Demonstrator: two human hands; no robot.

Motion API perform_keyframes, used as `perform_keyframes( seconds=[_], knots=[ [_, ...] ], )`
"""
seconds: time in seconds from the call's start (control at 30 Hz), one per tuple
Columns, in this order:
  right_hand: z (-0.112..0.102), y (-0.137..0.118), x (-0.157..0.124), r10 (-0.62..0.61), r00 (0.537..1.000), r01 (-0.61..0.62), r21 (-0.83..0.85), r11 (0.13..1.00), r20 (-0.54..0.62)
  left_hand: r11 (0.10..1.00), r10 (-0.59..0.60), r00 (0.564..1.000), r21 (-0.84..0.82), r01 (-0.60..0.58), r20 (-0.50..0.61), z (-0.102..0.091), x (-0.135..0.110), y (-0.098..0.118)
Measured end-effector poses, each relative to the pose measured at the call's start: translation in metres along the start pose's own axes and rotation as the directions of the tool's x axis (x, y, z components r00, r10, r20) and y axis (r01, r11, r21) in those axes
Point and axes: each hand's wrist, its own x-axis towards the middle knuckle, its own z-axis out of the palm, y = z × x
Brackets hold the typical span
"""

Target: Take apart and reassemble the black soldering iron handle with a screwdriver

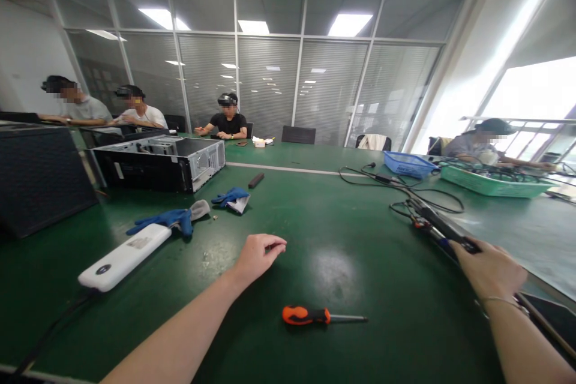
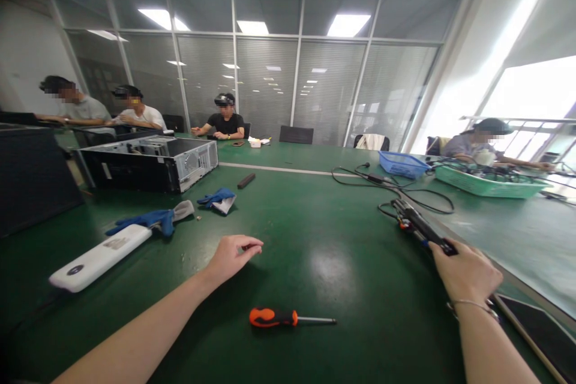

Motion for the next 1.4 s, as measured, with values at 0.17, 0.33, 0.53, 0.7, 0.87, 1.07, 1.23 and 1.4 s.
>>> perform_keyframes(
  seconds=[0.17,0.33,0.53,0.7,0.87,1.07,1.23,1.4],
  knots=[
    [0.010,-0.021,-0.010,-0.078,0.990,0.080,-0.012,0.997,0.117,1.000,-0.007,1.000,0.012,0.007,-0.002,-0.001,0.000,0.000],
    [0.015,-0.029,-0.015,-0.164,0.969,0.171,-0.025,0.985,0.184,1.000,0.001,1.000,0.015,-0.001,-0.004,-0.001,-0.001,-0.002],
    [0.009,-0.038,-0.024,-0.221,0.957,0.220,0.023,0.975,0.188,0.999,0.019,1.000,0.030,-0.019,-0.008,0.002,0.000,-0.006],
    [0.006,-0.069,-0.037,-0.358,0.905,0.314,0.206,0.927,0.232,0.997,0.029,0.999,0.072,-0.028,-0.020,0.003,0.000,-0.008],
    [-0.012,-0.121,-0.066,-0.620,0.735,0.457,0.475,0.752,0.275,0.993,0.090,0.996,0.082,-0.089,-0.012,0.000,-0.001,-0.003],
    [-0.061,-0.171,-0.112,-0.842,0.442,0.424,0.754,0.501,0.311,0.976,0.182,0.972,0.096,-0.197,0.149,-0.003,-0.006,0.008],
    [-0.087,-0.191,-0.134,-0.916,0.279,0.386,0.840,0.382,0.289,0.966,0.224,0.918,0.047,-0.253,0.328,-0.001,-0.008,0.013],
    [-0.067,-0.164,-0.098,-0.766,0.610,0.453,0.703,0.548,0.204,0.966,0.227,0.900,0.028,-0.255,0.372,0.000,-0.007,0.012]
  ],
)
